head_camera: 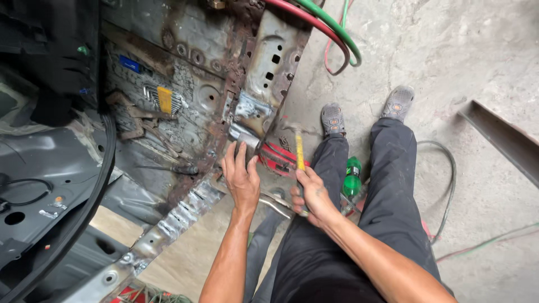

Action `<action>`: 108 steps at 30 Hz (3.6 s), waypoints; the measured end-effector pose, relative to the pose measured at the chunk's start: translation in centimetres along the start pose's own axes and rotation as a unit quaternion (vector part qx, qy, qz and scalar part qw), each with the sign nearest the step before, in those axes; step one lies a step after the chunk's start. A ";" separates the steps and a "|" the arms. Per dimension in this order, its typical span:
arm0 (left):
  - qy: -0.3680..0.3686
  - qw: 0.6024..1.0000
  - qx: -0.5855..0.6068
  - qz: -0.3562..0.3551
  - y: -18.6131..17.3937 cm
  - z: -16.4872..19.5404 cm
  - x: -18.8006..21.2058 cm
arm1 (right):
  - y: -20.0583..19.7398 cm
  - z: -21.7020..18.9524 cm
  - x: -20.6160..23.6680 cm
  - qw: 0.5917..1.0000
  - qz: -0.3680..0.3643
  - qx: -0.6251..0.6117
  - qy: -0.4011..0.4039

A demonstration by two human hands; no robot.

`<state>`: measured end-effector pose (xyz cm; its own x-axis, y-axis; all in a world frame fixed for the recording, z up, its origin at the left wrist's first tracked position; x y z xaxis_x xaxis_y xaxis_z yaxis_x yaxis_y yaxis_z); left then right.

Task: The person uses a welding torch to heat a section of the car's undercarriage, then uses a hammer and a metal block to shape and flatten the heated area. The person also uses pliers and a wire brush to clean and adjust the metal.

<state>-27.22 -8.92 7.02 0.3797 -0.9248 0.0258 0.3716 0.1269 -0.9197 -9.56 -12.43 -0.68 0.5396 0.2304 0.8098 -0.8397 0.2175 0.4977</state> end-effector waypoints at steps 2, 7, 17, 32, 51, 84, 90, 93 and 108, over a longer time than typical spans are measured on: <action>-0.013 1.000 -0.007 -0.014 0.2 -0.1 0.1 | 0.1 1.3 0.0 0.999 -0.024 -0.031 0.016; -0.003 1.000 -0.001 -0.011 -0.2 1.0 0.0 | -0.8 1.4 -0.3 0.999 -0.028 0.040 -0.006; 0.043 0.999 0.002 -0.015 0.9 3.1 -1.3 | -0.3 1.4 -0.7 0.999 -0.051 0.009 -0.003; 0.016 0.999 -0.027 -0.017 0.5 2.3 -2.3 | 0.4 -1.2 0.2 0.995 -0.072 0.069 -0.019; 0.007 0.997 -0.019 0.069 1.2 3.7 -4.9 | 2.0 -8.3 2.2 0.984 -0.034 0.163 -0.055; -0.308 0.145 0.876 0.342 13.6 2.7 -0.1 | 13.5 -15.8 10.7 0.257 0.015 0.913 -0.316; -0.298 0.073 0.892 0.332 14.9 1.2 -1.0 | 13.9 -16.8 9.3 0.212 0.051 0.915 -0.338; -0.310 0.067 0.885 0.340 15.3 1.1 -0.3 | 14.4 -17.0 8.6 0.182 0.005 0.920 -0.348; -0.319 0.087 0.885 0.326 17.3 1.6 1.0 | 19.6 -21.3 7.9 0.124 0.060 0.944 -0.300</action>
<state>-19.10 -7.09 -8.22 0.5687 -0.3767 0.7312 -0.5726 0.4569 0.6807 -20.47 13.86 8.83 0.8903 -0.1105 0.4418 0.3365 -0.4941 -0.8016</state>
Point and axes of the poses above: each hand's wrist, its own x-axis away from the middle knuckle, its own y-axis out of the palm, z = x × y, the point moved 10 cm from there along -x, towards the middle knuckle, and after that the axes turned 6 degrees about y, right-handed, at the moved point
